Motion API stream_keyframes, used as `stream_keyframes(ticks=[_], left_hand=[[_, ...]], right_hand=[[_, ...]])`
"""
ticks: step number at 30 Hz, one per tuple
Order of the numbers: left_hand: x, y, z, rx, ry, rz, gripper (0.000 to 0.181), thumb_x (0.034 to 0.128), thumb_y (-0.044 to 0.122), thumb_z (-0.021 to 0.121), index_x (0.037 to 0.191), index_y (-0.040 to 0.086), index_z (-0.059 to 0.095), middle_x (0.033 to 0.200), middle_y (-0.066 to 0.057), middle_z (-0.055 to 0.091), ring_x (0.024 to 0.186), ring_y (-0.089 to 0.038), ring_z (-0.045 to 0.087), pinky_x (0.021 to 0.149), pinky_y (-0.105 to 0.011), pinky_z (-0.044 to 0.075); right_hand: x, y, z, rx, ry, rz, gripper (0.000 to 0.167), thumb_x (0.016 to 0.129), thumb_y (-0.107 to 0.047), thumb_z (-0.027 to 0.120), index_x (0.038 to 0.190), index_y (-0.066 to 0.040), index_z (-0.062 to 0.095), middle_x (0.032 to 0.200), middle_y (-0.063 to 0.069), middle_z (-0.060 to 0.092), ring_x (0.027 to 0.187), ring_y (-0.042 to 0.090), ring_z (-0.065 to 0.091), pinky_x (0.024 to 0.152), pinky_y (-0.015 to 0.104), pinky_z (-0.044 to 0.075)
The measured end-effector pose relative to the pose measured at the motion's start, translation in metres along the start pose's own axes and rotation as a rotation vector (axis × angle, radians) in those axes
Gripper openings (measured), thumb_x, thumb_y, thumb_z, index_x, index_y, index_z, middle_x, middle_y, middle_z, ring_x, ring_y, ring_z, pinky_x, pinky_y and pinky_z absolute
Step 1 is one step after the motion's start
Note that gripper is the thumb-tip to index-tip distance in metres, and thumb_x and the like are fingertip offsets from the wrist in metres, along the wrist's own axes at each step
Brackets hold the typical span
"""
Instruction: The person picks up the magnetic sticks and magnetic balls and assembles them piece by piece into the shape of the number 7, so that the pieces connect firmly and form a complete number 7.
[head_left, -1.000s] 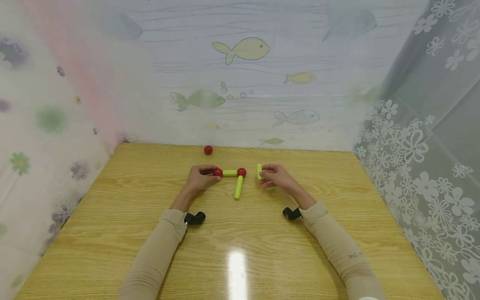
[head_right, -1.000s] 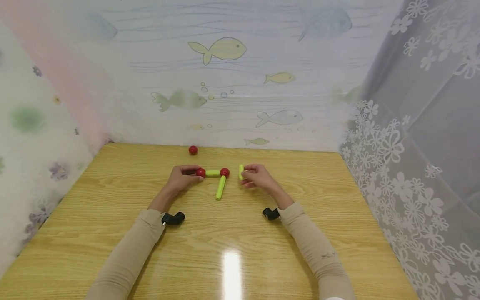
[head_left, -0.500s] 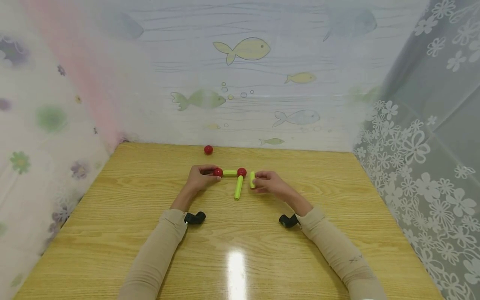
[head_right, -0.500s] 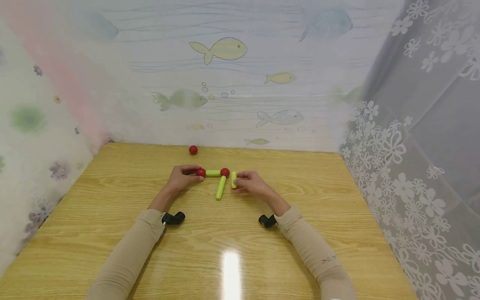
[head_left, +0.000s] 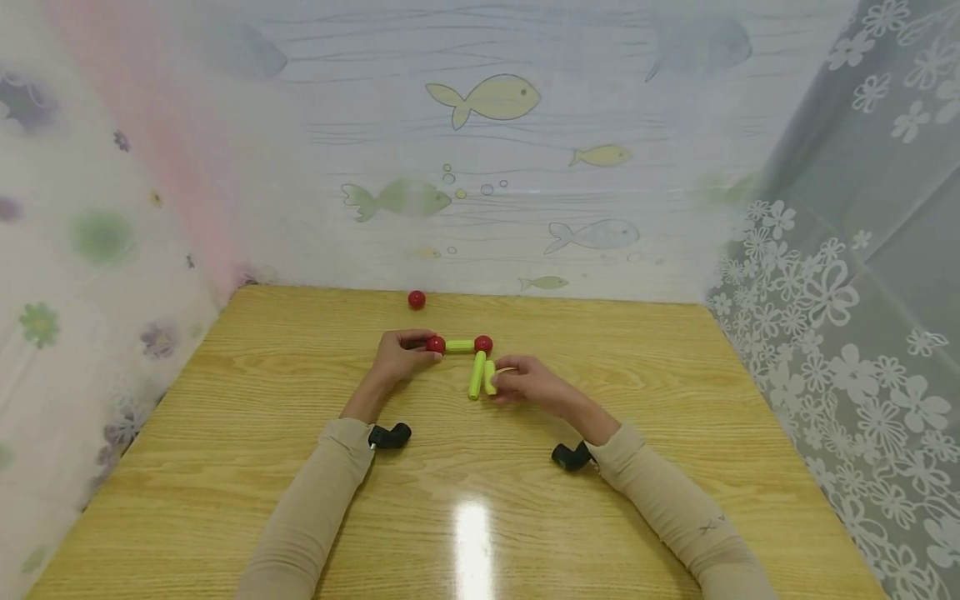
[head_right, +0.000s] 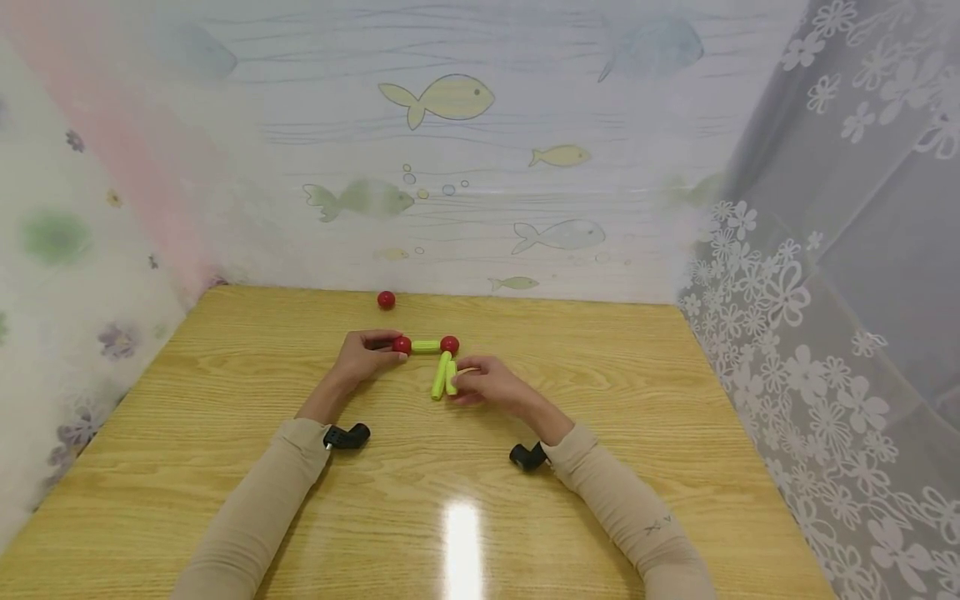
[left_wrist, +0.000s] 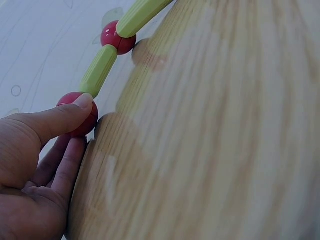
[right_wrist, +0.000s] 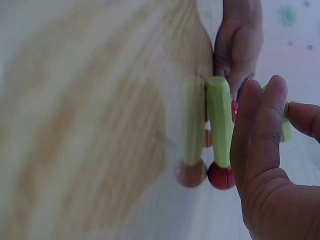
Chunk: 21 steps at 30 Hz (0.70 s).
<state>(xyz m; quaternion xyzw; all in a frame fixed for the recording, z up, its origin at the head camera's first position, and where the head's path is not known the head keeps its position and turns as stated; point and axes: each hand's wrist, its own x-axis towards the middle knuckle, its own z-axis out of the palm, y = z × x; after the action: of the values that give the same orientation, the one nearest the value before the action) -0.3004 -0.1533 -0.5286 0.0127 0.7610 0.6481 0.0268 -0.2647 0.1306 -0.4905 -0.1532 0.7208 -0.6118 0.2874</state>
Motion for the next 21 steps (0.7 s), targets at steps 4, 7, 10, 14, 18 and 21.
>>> stream_keyframes(ticks=[4, 7, 10, 14, 18, 21], left_hand=[[-0.003, 0.001, 0.001, 0.001, 0.007, -0.006, 0.046, 0.0822, 0.003, 0.085, 0.125, 0.000, 0.071, 0.127, -0.023, 0.068, 0.118, -0.033, 0.066, 0.094, -0.029, 0.057], [-0.005, 0.002, 0.001, 0.003, 0.010, -0.005, 0.046, 0.0822, 0.004, 0.085, 0.125, 0.000, 0.071, 0.127, -0.023, 0.068, 0.118, -0.033, 0.066, 0.094, -0.030, 0.056], [-0.006, 0.002, 0.001, 0.010, 0.011, 0.000, 0.046, 0.0821, 0.004, 0.085, 0.125, 0.000, 0.071, 0.127, -0.023, 0.068, 0.118, -0.033, 0.066, 0.094, -0.030, 0.057], [-0.006, 0.002, 0.001, 0.013, 0.010, 0.007, 0.046, 0.0820, 0.003, 0.085, 0.126, 0.000, 0.070, 0.127, -0.023, 0.068, 0.118, -0.033, 0.066, 0.094, -0.030, 0.057], [-0.006, 0.002, 0.001, 0.013, 0.007, 0.004, 0.046, 0.0822, 0.002, 0.084, 0.126, -0.001, 0.070, 0.127, -0.024, 0.068, 0.118, -0.033, 0.066, 0.094, -0.029, 0.057], [-0.006, 0.002, 0.001, 0.022, 0.008, 0.006, 0.046, 0.0823, 0.003, 0.085, 0.126, 0.000, 0.070, 0.127, -0.024, 0.068, 0.117, -0.032, 0.066, 0.093, -0.028, 0.056]], right_hand=[[-0.004, 0.002, 0.008, 0.020, -0.048, 0.029, 0.044, 0.102, -0.006, 0.056, 0.141, 0.013, 0.045, 0.112, 0.012, 0.070, 0.098, 0.020, 0.073, 0.083, 0.030, 0.061], [-0.006, 0.002, 0.013, 0.020, -0.077, 0.047, 0.042, 0.103, -0.007, 0.057, 0.139, 0.012, 0.049, 0.108, 0.008, 0.072, 0.097, 0.017, 0.073, 0.079, 0.027, 0.061], [-0.006, 0.003, 0.017, 0.014, -0.087, 0.059, 0.039, 0.102, -0.008, 0.058, 0.136, 0.011, 0.052, 0.102, 0.004, 0.072, 0.092, 0.014, 0.073, 0.076, 0.026, 0.061], [-0.008, 0.003, 0.022, 0.026, -0.101, 0.073, 0.037, 0.102, -0.008, 0.059, 0.133, 0.012, 0.053, 0.100, 0.005, 0.073, 0.090, 0.014, 0.073, 0.076, 0.026, 0.061], [-0.010, 0.001, 0.026, 0.036, -0.107, 0.085, 0.035, 0.103, -0.007, 0.058, 0.132, 0.012, 0.053, 0.100, 0.007, 0.073, 0.090, 0.016, 0.074, 0.075, 0.025, 0.061], [-0.010, -0.001, 0.029, 0.038, -0.108, 0.093, 0.034, 0.103, -0.006, 0.058, 0.131, 0.012, 0.054, 0.098, 0.006, 0.073, 0.088, 0.015, 0.074, 0.074, 0.024, 0.061]])
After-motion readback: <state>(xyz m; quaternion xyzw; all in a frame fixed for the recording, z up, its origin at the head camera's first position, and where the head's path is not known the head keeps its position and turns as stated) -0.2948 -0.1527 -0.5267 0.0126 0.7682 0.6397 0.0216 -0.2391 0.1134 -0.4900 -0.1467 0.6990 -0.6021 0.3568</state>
